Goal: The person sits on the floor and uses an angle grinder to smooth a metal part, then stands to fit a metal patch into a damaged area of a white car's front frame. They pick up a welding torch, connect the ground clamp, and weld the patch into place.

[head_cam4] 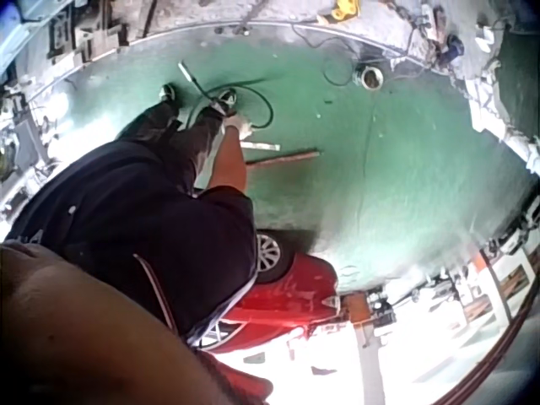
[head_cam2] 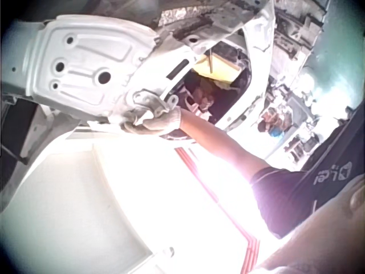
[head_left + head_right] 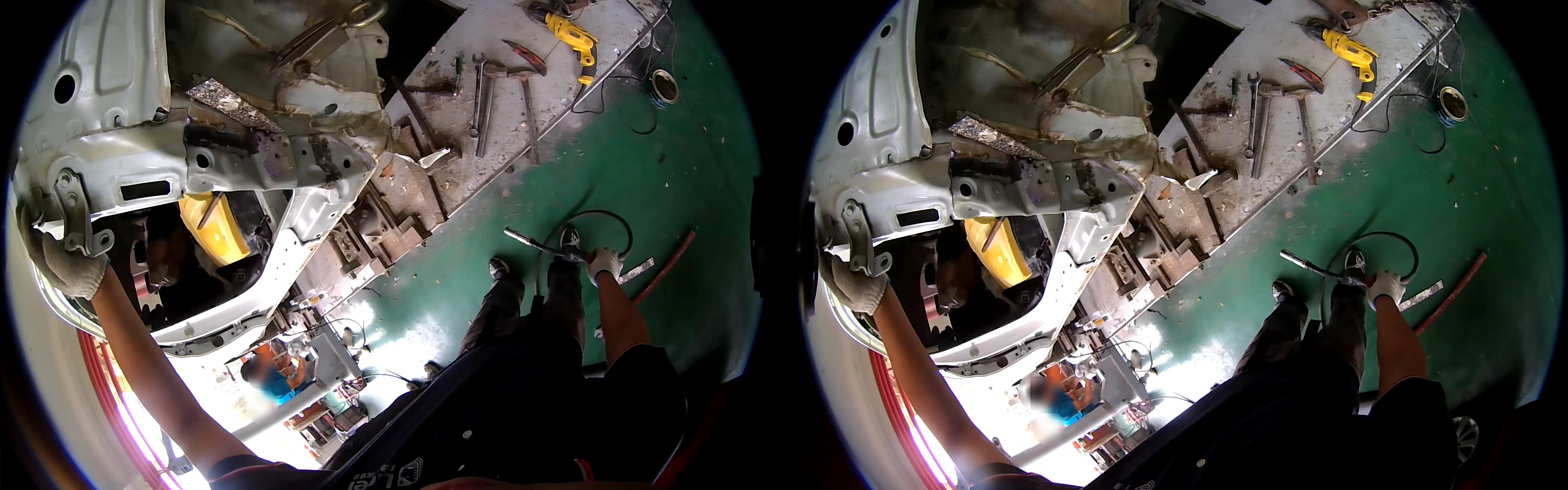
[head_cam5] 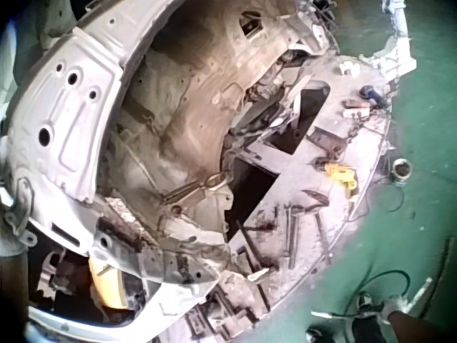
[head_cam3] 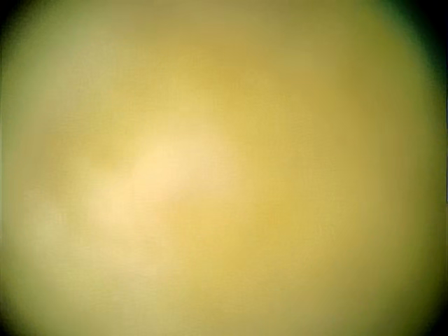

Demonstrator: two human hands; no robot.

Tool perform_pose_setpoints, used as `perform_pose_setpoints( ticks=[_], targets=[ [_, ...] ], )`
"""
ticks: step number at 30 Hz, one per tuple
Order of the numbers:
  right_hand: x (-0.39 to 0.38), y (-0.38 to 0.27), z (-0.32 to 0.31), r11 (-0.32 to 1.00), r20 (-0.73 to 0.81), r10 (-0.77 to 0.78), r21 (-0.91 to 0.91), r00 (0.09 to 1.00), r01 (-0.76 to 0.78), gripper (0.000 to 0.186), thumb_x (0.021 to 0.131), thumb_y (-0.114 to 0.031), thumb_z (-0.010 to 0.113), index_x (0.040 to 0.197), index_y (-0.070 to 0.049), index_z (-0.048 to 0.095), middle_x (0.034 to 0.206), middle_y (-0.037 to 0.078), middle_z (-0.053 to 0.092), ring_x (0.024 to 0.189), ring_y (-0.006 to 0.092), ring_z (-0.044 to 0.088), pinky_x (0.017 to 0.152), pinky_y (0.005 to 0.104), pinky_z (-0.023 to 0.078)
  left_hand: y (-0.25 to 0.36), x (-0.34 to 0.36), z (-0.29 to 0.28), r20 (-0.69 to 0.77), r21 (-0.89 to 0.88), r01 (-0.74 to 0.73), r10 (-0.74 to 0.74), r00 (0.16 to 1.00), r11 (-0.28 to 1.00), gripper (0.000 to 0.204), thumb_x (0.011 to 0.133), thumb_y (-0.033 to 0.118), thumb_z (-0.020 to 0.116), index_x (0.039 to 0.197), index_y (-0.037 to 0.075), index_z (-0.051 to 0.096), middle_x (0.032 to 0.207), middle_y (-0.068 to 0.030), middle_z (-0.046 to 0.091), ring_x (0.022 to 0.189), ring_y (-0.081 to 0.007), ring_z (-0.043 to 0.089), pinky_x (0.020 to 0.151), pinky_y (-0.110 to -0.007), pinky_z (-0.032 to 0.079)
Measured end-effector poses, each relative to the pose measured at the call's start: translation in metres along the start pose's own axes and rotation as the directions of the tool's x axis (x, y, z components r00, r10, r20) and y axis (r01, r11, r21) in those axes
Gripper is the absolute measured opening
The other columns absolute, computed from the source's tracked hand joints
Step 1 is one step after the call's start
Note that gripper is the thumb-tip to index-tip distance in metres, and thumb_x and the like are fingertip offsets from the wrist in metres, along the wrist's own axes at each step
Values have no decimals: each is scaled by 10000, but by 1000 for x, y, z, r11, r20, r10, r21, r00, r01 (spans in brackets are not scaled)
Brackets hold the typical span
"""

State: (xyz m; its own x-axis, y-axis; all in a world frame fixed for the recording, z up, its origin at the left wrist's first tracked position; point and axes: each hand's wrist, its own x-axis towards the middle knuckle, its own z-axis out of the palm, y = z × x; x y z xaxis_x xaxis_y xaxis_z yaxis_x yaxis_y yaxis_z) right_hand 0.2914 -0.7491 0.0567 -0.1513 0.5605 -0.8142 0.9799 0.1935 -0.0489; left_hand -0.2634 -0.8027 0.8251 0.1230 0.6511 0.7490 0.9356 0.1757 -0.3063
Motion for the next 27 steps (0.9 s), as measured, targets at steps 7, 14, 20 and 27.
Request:
perform_pose_setpoints(
  ticks=[7,14,20,27],
  targets=[
    [13,10,-4,998,29,13,-55,999,-12,338,951,-390,709,1219,-184,713,1355,115,626,1337,326,556,1112,532,466,0,0,2,7,30,-35,35,999,999,547,945,143,418,1419,-103,535,1460,-236,572,1362,-359,546,1174,-456,431],
    [12,6,-23,997,-17,-8,-75,1000,6,317,927,-353,722,1190,-178,721,1332,111,641,1301,324,593,1088,528,491,4,0,1,22,73,-130,129,991,989,589,932,159,390,1443,-105,517,1478,-237,562,1377,-360,535,1203,-462,397],
    [15,4,-23,998,-31,-13,-67,999,11,357,916,-389,714,1200,-174,722,1319,127,653,1275,323,619,1064,527,508,7,-6,8,-26,-48,-59,58,998,997,610,925,166,384,1459,-96,515,1505,-233,540,1405,-356,506,1230,-475,359],
    [13,7,-15,991,-2,-45,-128,999,44,427,885,-386,737,1257,-181,696,1340,120,650,1293,326,608,1117,542,474,-1,-8,-3,-14,-188,82,-87,996,979,589,916,89,381,1464,-54,544,1523,-204,518,1424,-333,478,1206,-479,405]
  ],
)
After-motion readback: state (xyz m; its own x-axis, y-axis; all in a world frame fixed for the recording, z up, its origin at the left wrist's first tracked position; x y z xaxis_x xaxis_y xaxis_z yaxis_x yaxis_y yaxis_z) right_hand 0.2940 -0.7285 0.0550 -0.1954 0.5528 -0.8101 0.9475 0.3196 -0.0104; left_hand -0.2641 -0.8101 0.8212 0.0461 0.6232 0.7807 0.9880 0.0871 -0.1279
